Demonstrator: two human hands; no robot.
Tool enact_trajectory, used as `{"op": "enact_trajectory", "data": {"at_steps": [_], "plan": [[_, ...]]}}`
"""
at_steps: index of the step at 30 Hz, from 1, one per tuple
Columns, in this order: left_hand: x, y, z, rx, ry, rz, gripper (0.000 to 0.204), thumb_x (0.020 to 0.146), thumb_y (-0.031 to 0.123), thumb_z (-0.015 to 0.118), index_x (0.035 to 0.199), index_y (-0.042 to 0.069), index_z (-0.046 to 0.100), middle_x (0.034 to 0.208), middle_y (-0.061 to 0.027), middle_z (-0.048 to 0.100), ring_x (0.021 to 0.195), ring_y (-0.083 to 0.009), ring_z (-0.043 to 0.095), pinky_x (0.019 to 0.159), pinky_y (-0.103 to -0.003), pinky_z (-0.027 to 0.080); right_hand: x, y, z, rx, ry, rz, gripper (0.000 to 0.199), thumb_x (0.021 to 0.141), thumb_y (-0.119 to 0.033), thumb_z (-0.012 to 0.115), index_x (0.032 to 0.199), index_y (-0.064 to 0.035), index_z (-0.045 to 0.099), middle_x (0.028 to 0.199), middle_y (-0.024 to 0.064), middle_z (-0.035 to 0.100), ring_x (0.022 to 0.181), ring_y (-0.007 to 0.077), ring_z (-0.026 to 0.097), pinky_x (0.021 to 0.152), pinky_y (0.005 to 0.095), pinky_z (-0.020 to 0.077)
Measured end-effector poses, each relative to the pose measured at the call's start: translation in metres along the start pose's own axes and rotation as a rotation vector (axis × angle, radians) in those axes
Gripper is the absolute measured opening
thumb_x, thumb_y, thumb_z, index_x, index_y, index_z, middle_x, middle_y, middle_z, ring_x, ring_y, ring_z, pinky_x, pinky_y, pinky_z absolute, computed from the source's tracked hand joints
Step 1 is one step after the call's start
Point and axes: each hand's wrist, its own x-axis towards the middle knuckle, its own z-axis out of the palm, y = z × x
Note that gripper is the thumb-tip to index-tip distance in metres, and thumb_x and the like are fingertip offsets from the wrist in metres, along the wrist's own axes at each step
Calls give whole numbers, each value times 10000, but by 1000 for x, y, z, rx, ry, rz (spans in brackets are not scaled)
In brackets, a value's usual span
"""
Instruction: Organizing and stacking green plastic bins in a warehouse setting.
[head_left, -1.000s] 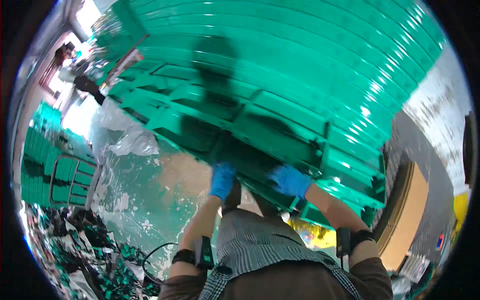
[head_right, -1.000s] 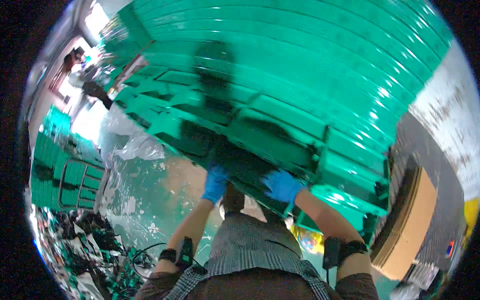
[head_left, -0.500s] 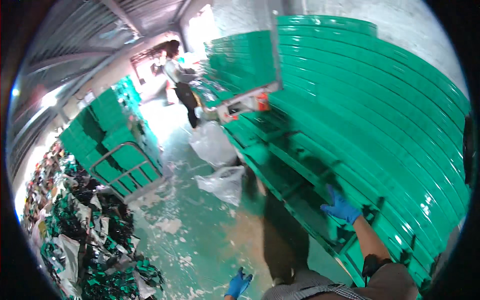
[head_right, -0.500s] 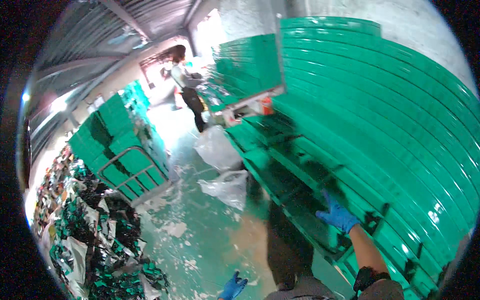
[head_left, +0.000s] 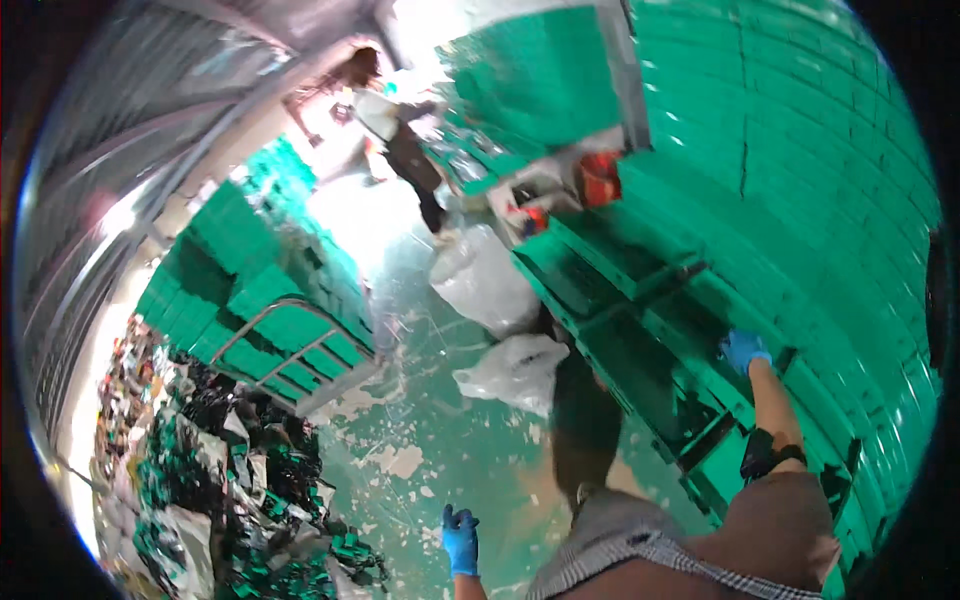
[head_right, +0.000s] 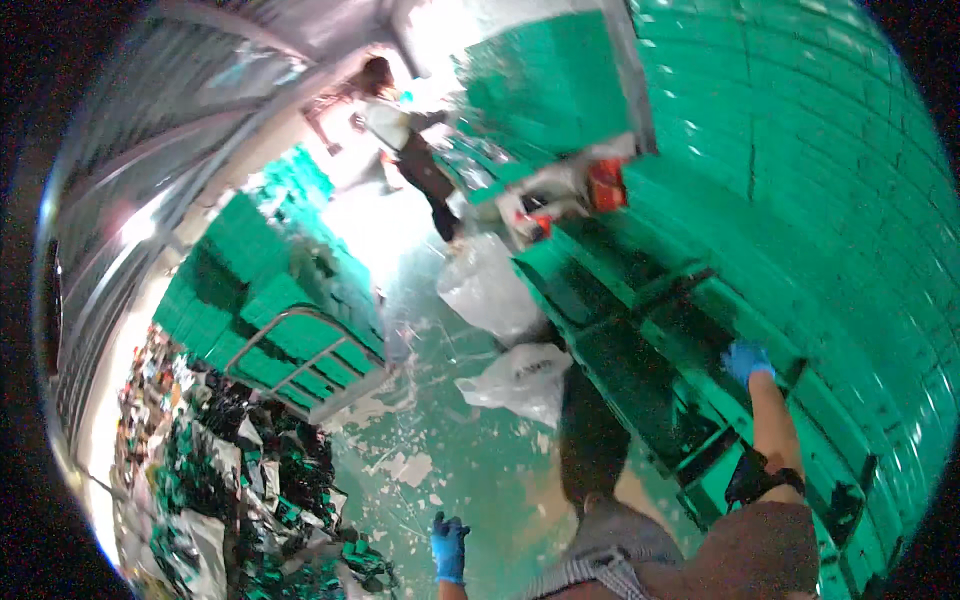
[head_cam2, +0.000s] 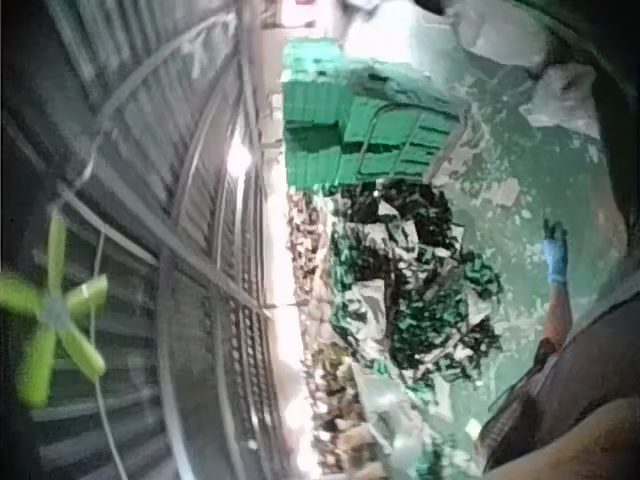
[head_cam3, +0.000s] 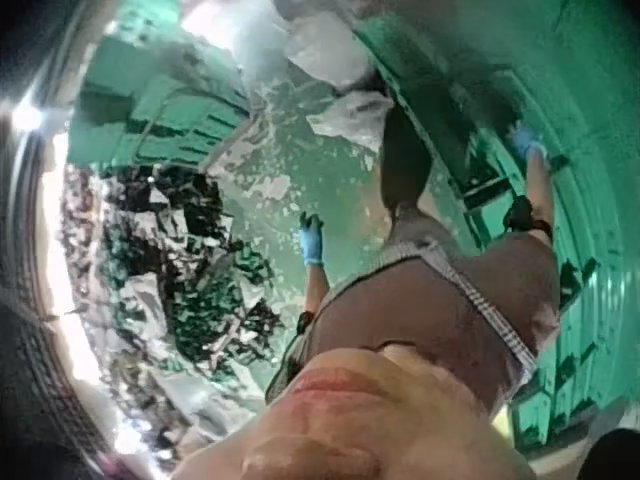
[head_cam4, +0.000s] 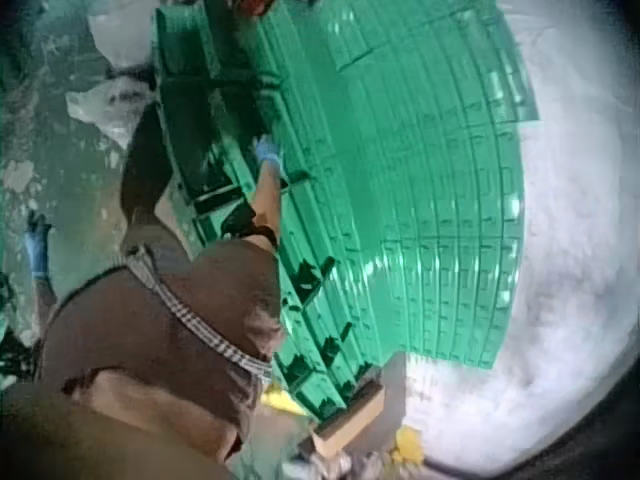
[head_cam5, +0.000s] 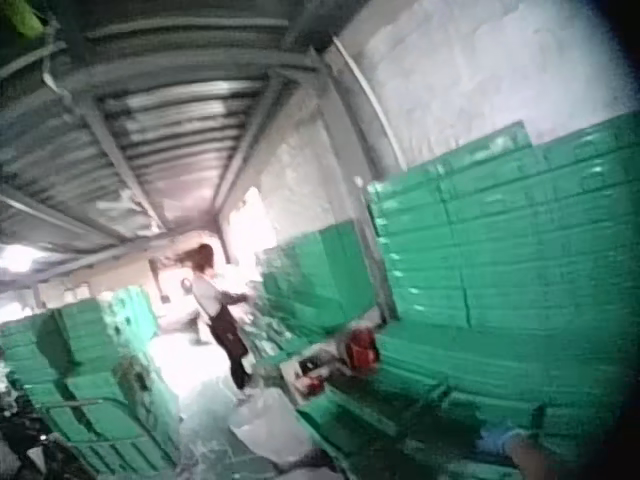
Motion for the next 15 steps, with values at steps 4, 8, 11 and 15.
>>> {"op": "enact_trajectory", "data": {"at_steps": [4,8,11,15], "plan": [[42,-68,18,213,-155,-322,560,819,126,587,1296,-39,342,849,-105,574,605,-156,574,519,-269,463,3,43,-16,-234,-364,74,332,795,-291,478,926,-52,667,1010,170,637,912,348,616,805,463,473],[92,-87,64,173,-261,-762,537,820,131,579,1285,-18,355,861,-113,567,599,-191,580,463,-302,463,-7,65,-29,-224,-205,209,366,816,-326,464,994,-61,644,1060,176,615,959,350,595,818,431,475],[171,-95,113,203,-375,-672,532,819,143,589,1269,-27,361,869,-106,560,603,-167,559,481,-295,463,7,50,-26,-32,-73,71,442,850,-394,451,1106,-63,595,1145,191,572,1030,350,559,843,430,467],[348,-49,201,538,-332,-215,526,833,156,572,1267,-68,377,1058,-164,559,795,-181,551,669,-308,488,67,-71,-73,583,337,68,542,828,-278,572,1308,-95,401,1222,192,513,1044,360,536,865,437,450]]}}
